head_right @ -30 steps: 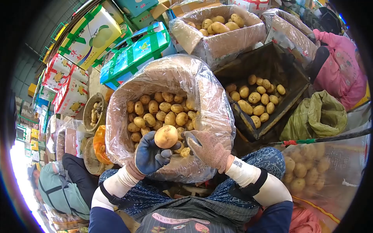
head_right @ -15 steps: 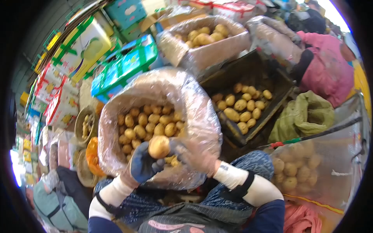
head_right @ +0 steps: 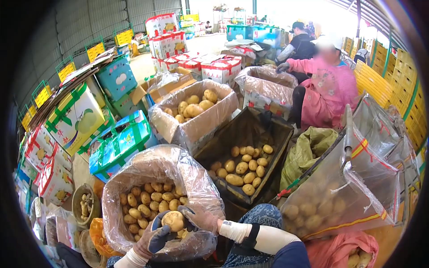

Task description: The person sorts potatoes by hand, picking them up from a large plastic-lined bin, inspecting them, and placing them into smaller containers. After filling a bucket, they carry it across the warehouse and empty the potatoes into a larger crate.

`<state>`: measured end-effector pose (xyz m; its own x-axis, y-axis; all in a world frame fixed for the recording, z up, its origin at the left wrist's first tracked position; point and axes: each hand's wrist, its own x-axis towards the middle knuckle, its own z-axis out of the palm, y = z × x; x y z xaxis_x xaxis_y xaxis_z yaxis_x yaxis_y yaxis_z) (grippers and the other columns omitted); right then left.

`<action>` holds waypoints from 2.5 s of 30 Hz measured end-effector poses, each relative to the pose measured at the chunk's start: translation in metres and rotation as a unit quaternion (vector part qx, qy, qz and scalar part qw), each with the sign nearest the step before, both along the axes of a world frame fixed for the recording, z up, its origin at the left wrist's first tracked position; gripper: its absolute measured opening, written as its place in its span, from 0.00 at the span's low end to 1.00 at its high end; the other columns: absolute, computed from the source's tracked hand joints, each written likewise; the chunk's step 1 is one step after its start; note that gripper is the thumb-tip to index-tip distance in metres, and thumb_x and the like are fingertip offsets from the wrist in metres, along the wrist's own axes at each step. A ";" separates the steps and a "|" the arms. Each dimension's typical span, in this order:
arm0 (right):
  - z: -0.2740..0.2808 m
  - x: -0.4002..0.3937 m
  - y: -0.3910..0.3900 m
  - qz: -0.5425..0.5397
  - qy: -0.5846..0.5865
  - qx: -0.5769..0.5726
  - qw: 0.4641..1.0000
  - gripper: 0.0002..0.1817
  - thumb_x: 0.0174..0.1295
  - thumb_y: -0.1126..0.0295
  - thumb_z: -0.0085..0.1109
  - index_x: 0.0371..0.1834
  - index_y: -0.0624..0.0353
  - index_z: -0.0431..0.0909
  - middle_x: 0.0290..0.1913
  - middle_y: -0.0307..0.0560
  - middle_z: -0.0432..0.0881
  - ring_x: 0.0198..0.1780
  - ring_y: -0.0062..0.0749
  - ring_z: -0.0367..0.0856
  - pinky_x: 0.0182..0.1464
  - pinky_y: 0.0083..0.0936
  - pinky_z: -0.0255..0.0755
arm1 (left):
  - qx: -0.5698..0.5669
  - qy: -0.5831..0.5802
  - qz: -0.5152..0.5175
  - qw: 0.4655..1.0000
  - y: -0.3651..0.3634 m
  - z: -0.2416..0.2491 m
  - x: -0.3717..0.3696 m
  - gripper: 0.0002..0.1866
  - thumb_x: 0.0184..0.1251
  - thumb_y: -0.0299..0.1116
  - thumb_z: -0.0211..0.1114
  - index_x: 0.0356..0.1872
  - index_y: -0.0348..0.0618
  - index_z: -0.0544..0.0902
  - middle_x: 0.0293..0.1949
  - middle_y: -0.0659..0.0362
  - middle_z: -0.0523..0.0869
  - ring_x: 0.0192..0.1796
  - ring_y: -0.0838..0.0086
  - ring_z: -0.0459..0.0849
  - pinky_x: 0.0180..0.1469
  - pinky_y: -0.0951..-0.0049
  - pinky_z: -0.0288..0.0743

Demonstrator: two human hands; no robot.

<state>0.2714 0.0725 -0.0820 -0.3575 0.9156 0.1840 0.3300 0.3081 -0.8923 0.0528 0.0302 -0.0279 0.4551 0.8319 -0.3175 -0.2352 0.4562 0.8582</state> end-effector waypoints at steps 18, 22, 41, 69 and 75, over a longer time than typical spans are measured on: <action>0.037 0.016 -0.001 0.105 0.120 -0.011 0.987 0.45 0.50 0.63 0.80 0.70 0.64 0.66 0.68 0.54 0.72 0.67 0.36 0.73 0.70 0.34 0.66 | 0.171 0.114 0.008 0.979 0.017 0.000 0.006 0.49 0.50 0.35 0.81 0.72 0.36 0.62 0.65 0.53 0.73 0.65 0.70 0.73 0.68 0.70 0.68; 0.043 0.021 -0.001 0.120 0.166 -0.039 0.978 0.46 0.49 0.65 0.80 0.70 0.65 0.65 0.68 0.52 0.71 0.67 0.34 0.72 0.69 0.33 0.68 | 0.138 0.071 0.019 0.988 0.016 0.000 0.006 0.50 0.48 0.33 0.82 0.72 0.38 0.62 0.64 0.55 0.73 0.65 0.71 0.73 0.67 0.71 0.69; 0.065 0.030 -0.011 0.087 0.234 -0.145 0.957 0.25 0.58 0.70 0.71 0.59 0.65 0.78 0.60 0.52 0.80 0.59 0.33 0.80 0.64 0.30 0.72 | 0.158 0.084 -0.002 0.984 0.014 -0.005 0.009 0.48 0.43 0.31 0.85 0.67 0.41 0.65 0.61 0.57 0.74 0.64 0.71 0.73 0.67 0.69 0.68; 0.012 0.017 0.019 0.062 -0.073 -0.078 0.992 0.18 0.62 0.76 0.61 0.56 0.67 0.79 0.50 0.52 0.85 0.52 0.33 0.83 0.57 0.28 0.74 | 0.012 0.655 0.644 0.396 -0.368 -0.130 -0.246 0.32 0.58 0.38 0.75 0.62 0.37 0.74 0.57 0.48 0.80 0.56 0.62 0.80 0.59 0.63 0.73; -0.005 0.026 0.025 0.067 -0.115 0.031 0.991 0.17 0.64 0.77 0.58 0.57 0.67 0.79 0.48 0.47 0.86 0.50 0.25 0.82 0.55 0.25 0.73 | 0.024 0.806 0.390 0.445 -0.325 -0.153 -0.221 0.35 0.52 0.35 0.72 0.65 0.44 0.73 0.63 0.45 0.75 0.66 0.49 0.69 0.70 0.53 0.60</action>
